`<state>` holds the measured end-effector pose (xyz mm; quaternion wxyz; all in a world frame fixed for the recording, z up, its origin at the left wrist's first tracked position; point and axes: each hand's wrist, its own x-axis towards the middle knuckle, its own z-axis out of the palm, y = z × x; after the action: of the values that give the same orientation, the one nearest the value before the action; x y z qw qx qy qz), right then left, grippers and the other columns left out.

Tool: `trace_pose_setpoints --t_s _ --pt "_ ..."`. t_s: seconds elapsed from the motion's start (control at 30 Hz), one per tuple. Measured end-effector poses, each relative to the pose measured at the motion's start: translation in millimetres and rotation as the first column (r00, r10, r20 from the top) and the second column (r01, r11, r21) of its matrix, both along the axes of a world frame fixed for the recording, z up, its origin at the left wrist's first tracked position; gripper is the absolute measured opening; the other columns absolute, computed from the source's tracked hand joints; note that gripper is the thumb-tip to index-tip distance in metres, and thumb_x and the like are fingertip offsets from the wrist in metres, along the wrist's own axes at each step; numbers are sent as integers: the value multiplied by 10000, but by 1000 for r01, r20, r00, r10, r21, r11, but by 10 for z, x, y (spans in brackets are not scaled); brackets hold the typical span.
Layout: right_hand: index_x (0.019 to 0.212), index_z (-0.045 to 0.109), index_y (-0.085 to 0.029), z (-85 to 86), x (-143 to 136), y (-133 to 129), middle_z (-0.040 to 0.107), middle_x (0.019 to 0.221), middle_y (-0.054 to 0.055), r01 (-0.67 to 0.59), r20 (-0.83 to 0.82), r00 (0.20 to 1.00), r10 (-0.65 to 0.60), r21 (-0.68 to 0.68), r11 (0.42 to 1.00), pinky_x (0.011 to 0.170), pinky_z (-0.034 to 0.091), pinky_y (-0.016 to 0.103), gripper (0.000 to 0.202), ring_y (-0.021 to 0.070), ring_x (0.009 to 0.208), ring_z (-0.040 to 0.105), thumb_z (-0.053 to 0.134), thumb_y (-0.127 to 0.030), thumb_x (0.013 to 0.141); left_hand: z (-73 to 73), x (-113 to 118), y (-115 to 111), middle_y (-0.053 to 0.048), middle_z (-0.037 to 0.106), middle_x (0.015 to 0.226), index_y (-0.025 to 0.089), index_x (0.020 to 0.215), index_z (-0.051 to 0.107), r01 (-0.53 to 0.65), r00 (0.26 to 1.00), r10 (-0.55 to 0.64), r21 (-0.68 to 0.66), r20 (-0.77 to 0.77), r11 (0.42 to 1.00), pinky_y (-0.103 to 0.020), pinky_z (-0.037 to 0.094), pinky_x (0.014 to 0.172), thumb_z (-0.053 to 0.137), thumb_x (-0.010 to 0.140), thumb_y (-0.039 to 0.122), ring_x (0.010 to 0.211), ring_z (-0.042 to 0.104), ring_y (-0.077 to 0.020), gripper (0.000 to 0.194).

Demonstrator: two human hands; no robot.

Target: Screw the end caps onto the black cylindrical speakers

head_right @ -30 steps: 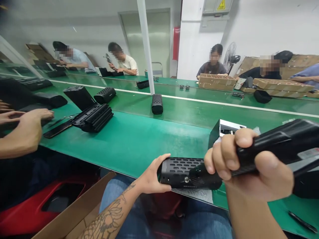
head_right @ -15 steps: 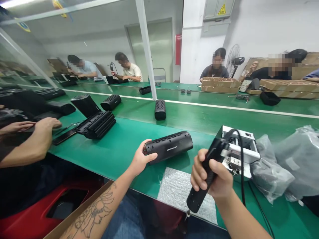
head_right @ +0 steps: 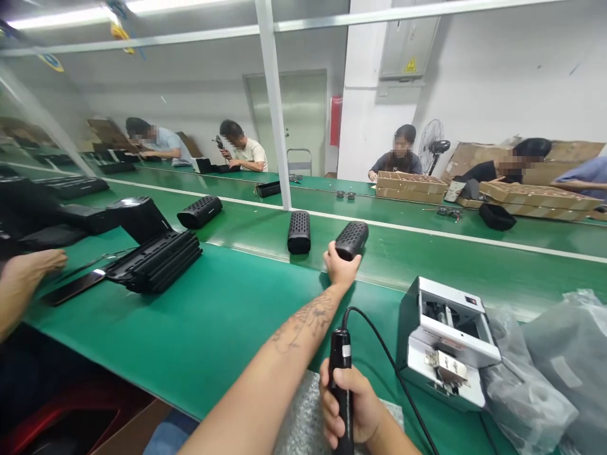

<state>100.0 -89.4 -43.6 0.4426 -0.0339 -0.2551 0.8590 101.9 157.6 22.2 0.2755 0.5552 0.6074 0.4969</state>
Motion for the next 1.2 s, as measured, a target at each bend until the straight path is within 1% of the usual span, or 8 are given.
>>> trace_pose_setpoints --t_s 0.17,0.43,0.6,0.77,0.9,1.07,1.13,1.2 --pt "1016 604 -223 23 95 9 563 666 -65 64 -58 996 -67 -52 997 455 534 208 248 39 369 330 527 -455 1053 -183 211 170 -200 543 1385 227 1517 440 55 979 -49 23 -199 998 -501 399 1201 899 704 480 1356 556 -382 967" --pt "1009 615 -205 41 -42 53 582 646 -42 87 -56 994 -90 -62 994 473 568 253 240 64 395 419 560 -436 1041 -212 -659 592 -257 118 1743 178 1643 154 -260 930 271 73 -250 963 -586 166 1321 695 905 498 1655 112 -384 969" --pt "1020 611 -209 40 15 51 577 662 -50 93 -79 992 -98 -62 994 467 551 225 225 47 386 372 548 -423 1047 -100 -906 1037 -288 200 1701 212 1606 176 -382 912 370 -42 -178 923 -606 244 1283 885 738 448 1586 292 -438 1146" --pt "1028 592 -206 38 60 -4 525 636 -61 52 -54 997 -51 17 998 452 522 212 237 49 370 346 518 -430 1049 55 -1127 1104 -278 474 1476 143 1532 300 -335 942 334 -129 -30 933 -492 447 1158 857 762 408 1383 561 -368 986" --pt "1012 592 -209 226 142 -42 489 625 -78 52 -16 999 -50 82 995 433 491 194 226 40 358 318 557 -430 1035 184 -1572 650 -196 557 1436 178 1502 371 -192 977 201 -108 79 975 -387 523 1081 860 779 429 1266 643 -260 909" --pt "988 632 -202 760 661 -248 528 619 -73 215 206 942 -263 229 949 466 506 239 307 59 382 431 772 -462 903 219 -2197 -577 -113 653 1380 205 1448 524 94 987 -92 -10 134 995 -385 547 1093 922 679 324 1233 674 -263 874" --pt "1039 660 -188 1043 930 -394 599 640 -36 318 448 768 -458 353 880 496 516 269 305 106 444 545 795 -423 898 160 -2396 -1106 -114 669 1362 210 1449 546 250 958 -252 28 135 968 -435 589 1049 926 640 326 1204 695 -306 901" --pt "1082 687 -160 1329 1160 -532 656 646 3 450 579 426 -695 530 718 515 526 287 276 154 510 626 806 -333 902 67 -2540 -1565 -121 661 1390 223 1494 511 413 900 -415 43 131 910 -446 622 1007 897 670 351 1212 705 -325 919"
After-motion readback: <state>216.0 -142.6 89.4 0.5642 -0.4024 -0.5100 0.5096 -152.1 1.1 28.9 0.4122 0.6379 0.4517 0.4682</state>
